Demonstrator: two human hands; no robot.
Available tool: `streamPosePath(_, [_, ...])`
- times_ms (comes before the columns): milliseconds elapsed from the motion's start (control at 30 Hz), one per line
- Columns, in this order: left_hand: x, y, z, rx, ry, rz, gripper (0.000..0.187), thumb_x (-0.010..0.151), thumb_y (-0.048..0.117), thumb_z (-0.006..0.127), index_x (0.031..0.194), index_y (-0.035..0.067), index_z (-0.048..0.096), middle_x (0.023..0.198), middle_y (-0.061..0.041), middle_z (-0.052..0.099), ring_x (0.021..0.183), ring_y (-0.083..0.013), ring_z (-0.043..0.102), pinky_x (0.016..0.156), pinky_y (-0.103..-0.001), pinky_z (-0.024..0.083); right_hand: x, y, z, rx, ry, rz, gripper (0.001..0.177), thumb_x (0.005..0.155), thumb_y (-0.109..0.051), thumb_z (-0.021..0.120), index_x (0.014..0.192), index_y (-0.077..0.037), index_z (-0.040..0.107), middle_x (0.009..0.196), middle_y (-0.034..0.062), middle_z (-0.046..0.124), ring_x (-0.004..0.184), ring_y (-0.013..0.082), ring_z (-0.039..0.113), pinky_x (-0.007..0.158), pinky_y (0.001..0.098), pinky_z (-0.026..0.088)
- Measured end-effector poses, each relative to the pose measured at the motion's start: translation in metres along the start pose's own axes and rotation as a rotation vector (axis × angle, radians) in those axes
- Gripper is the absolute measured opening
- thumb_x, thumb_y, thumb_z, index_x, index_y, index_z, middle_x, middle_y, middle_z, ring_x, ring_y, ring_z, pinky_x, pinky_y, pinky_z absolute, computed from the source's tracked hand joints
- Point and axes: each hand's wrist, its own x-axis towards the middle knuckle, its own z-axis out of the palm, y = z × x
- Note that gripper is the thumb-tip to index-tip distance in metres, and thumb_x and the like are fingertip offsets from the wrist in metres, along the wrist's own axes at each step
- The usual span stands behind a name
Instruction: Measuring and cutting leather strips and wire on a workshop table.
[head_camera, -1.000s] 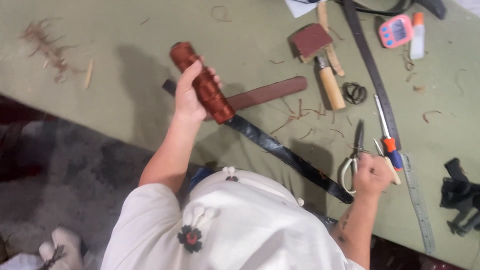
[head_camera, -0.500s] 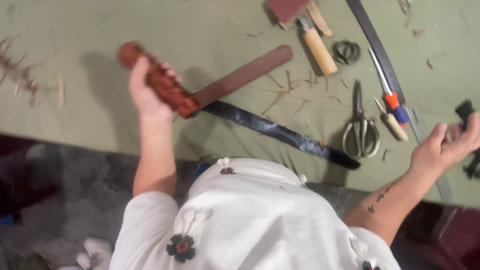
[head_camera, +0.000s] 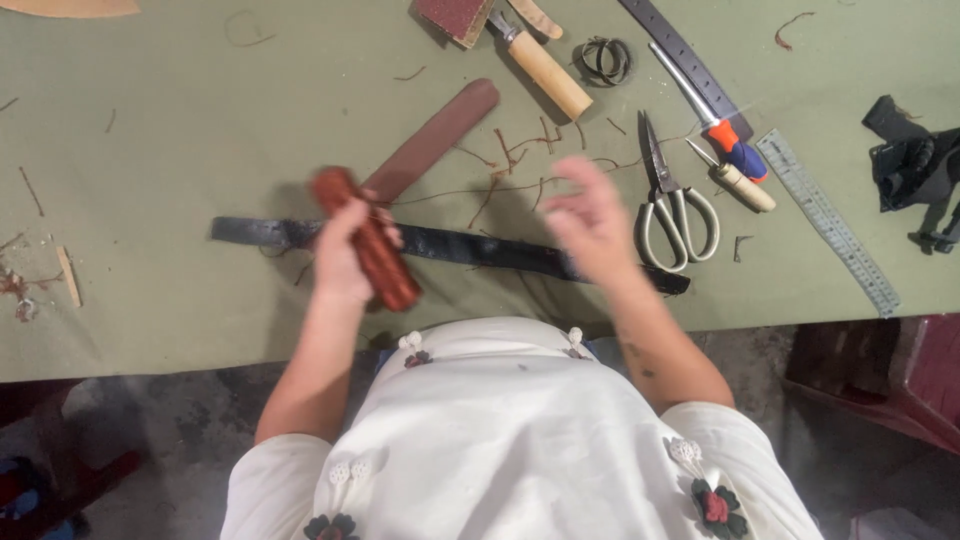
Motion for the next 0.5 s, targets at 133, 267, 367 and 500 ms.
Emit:
streamPosePath(133, [-0.021, -0.041, 0.028, 0.240, -0.200, -0.014, 0.027, 0.084, 0.015, 0.074, 0.107, 0.008, 0.063, 0.078, -0.012, 0.068, 0.068, -0.0241, 0.072, 0.070, -0.035, 0.062, -0.012, 0.018, 0.052, 0.054, -0.349, 0.296, 0.078, 0.092, -0.009, 0.074, 0.159, -0.020, 0.037, 0.103, 0.0143, 0.075, 0.081, 0.0245, 0.076, 0.077, 0.0350, 0.062])
streamPosePath(267, [-0.001, -0.056, 0.016, 0.358, -0.375, -0.131, 0.035, 0.082, 0.012, 0.082, 0.112, 0.004, 0.067, 0.080, -0.023, 0.072, 0.067, -0.0356, 0.075, 0.066, -0.048, 0.064, -0.029, 0.067, 0.061, 0.144, -0.513, 0.308, 0.091, 0.086, -0.016, 0.084, 0.161, -0.013, 0.033, 0.153, 0.0159, 0.054, 0.087, 0.0224, 0.076, 0.072, 0.0334, 0.064])
streamPosePath(367, [0.001, -0.053, 0.019, 0.371, -0.415, -0.166, 0.034, 0.081, 0.009, 0.082, 0.111, 0.003, 0.065, 0.080, -0.025, 0.072, 0.067, -0.0382, 0.075, 0.066, -0.049, 0.063, -0.034, 0.081, 0.058, 0.162, -0.518, 0.289, 0.089, 0.087, -0.015, 0.083, 0.161, -0.012, 0.033, 0.153, 0.0138, 0.053, 0.082, 0.0182, 0.075, 0.065, 0.0286, 0.063])
streamPosePath(500, [-0.003, -0.050, 0.022, 0.361, -0.436, -0.170, 0.033, 0.082, 0.007, 0.081, 0.108, -0.001, 0.062, 0.078, -0.024, 0.070, 0.068, -0.0344, 0.074, 0.067, -0.047, 0.065, -0.033, 0.079, 0.061, 0.190, -0.461, 0.311, 0.080, 0.088, -0.015, 0.084, 0.156, -0.009, 0.042, 0.144, 0.0128, 0.061, 0.085, 0.0175, 0.074, 0.068, 0.0295, 0.064])
